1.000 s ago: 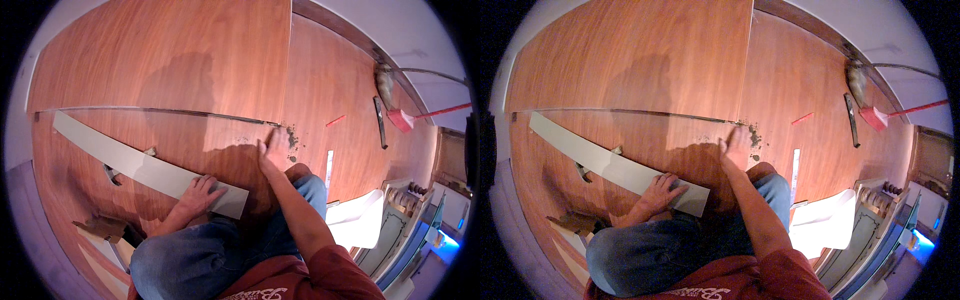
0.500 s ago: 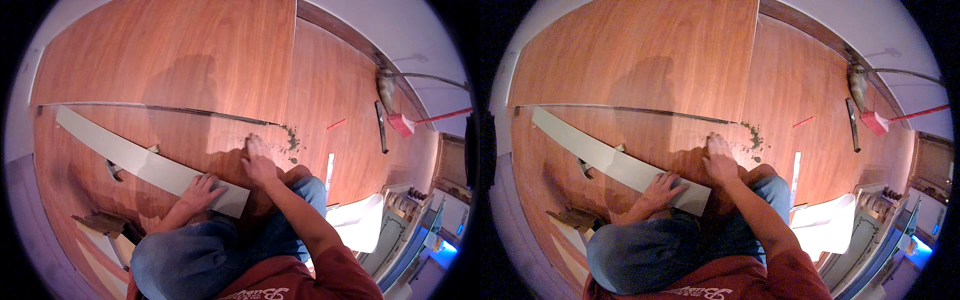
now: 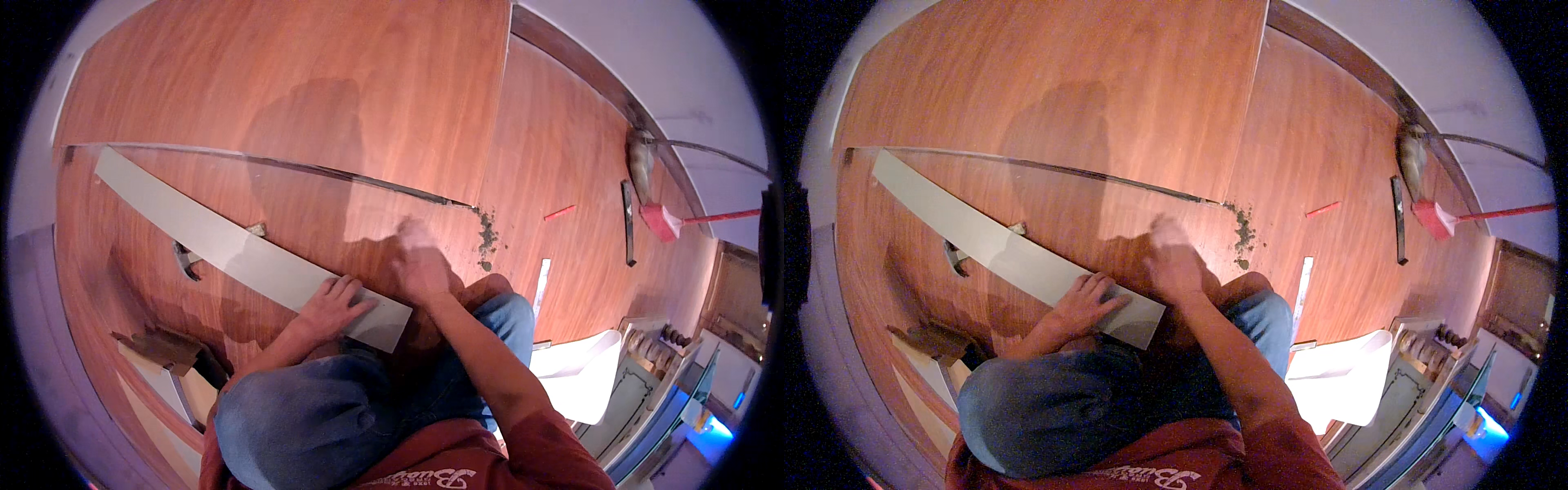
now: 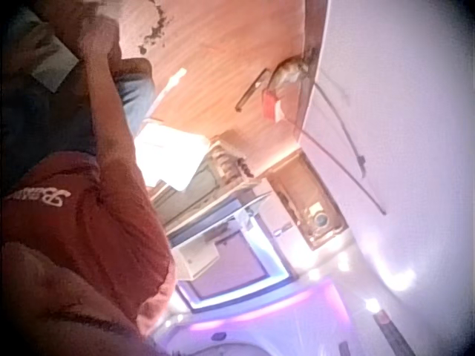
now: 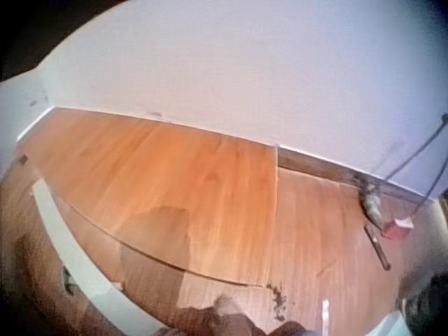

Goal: The person installs hardwood flooring planks in a room. They measure and mark the planks with a pencil and ruler, then fit them into place. The person uses a hammer to tap the planks together and a chisel to trim a section of the floor near the wall.

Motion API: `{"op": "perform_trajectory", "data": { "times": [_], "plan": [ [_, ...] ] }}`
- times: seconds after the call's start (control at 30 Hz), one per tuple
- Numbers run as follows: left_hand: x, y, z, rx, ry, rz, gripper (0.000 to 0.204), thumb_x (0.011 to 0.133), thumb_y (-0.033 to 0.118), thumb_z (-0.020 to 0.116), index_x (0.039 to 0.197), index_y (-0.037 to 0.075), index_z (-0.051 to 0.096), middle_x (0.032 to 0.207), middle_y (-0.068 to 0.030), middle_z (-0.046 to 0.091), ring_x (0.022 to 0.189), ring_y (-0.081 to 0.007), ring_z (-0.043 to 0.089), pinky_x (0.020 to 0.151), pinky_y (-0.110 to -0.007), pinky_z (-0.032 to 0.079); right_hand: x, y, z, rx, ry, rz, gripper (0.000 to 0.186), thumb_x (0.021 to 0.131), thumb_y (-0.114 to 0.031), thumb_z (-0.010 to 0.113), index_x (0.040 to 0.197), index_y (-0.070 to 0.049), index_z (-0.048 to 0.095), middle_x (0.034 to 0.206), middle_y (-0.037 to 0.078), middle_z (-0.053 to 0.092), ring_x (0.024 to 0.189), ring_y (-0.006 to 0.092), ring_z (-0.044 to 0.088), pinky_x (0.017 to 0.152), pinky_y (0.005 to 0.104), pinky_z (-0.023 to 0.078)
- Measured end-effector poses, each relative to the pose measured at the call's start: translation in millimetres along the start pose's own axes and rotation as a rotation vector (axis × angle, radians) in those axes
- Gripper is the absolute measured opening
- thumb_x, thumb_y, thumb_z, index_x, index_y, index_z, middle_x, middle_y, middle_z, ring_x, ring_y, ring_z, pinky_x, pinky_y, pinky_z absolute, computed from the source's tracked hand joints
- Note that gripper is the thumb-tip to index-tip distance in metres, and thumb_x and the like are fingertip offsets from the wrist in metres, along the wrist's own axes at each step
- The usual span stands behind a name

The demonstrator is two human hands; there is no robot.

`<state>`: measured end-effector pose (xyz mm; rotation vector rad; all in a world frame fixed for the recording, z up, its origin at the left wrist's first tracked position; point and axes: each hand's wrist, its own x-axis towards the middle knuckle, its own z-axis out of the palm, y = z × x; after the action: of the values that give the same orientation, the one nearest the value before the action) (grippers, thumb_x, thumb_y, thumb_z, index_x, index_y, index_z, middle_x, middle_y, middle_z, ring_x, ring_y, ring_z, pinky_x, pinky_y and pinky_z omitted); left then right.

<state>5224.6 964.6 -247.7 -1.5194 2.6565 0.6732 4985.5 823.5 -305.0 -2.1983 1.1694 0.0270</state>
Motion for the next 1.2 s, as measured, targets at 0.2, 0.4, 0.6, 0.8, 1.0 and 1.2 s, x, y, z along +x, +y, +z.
{"op": "perform_trajectory", "data": {
  "times": [0.2,0.4,0.6,0.8,1.0,1.2],
  "plan": [
    [-1.0,-3.8,0.1,-0.086,-0.021,0.034,0.059,0.087,0.024,0.068,0.145,0.024,0.056,0.148,-0.0222,0.049,0.142,-0.0406,0.044,0.115,-0.053,0.036,-6.6,19.9,-45.3,-0.110,0.261,0.259,0.055,0.098,-0.020,0.056,0.150,-0.006,0.048,0.155,0.024,0.046,0.139,0.0423,0.048,0.115,0.0498,0.041],
    [36.3,-21.9,-39.5,-0.234,0.040,0.026,0.073,0.073,0.021,0.083,0.142,0.015,0.058,0.154,-0.0288,0.042,0.145,-0.0432,0.040,0.116,-0.053,0.035,-65.5,17.1,-108.0,-0.166,-0.104,-0.217,0.053,0.100,-0.009,0.051,0.152,-0.010,0.048,0.153,0.026,0.048,0.134,0.0448,0.053,0.109,0.0499,0.047],
    [118.7,-62.8,-68.9,-0.235,-0.101,-0.009,0.083,0.068,0.031,0.086,0.143,0.011,0.056,0.153,-0.0322,0.041,0.145,-0.0451,0.040,0.118,-0.056,0.031,-42.4,-12.2,-78.7,-0.132,0.053,-0.150,0.054,0.095,-0.021,0.067,0.147,-0.010,0.057,0.153,0.024,0.049,0.136,0.0453,0.052,0.111,0.0467,0.047],
    [86.5,-107.7,-66.4,-0.137,0.353,-0.225,0.032,0.082,0.024,0.069,0.111,0.010,0.069,0.137,-0.0191,0.060,0.135,-0.0358,0.053,0.112,-0.056,0.040,10.1,40.4,-89.8,0.014,0.266,-0.202,0.045,0.099,-0.030,0.062,0.139,-0.012,0.067,0.144,0.021,0.061,0.129,0.0353,0.061,0.105,0.0417,0.052],
    [-17.0,-208.7,-85.4,0.225,0.579,-0.435,0.036,0.076,0.023,0.071,0.111,0.016,0.073,0.105,-0.0056,0.071,0.106,-0.0287,0.065,0.098,-0.048,0.045,11.3,67.6,-87.5,-0.090,0.468,-0.117,0.019,0.093,-0.008,0.068,0.111,-0.006,0.073,0.108,0.019,0.074,0.103,0.0369,0.071,0.094,0.0421,0.057],
    [20.4,-209.9,-125.5,0.297,0.476,-0.405,0.026,0.079,0.020,0.076,0.105,0.015,0.074,0.100,-0.0025,0.072,0.100,-0.0238,0.067,0.090,-0.042,0.048,19.8,57.2,-74.2,0.175,0.678,0.137,0.021,0.088,-0.013,0.080,0.107,-0.006,0.074,0.107,0.016,0.074,0.103,0.0352,0.071,0.091,0.0418,0.057]
  ]
}}
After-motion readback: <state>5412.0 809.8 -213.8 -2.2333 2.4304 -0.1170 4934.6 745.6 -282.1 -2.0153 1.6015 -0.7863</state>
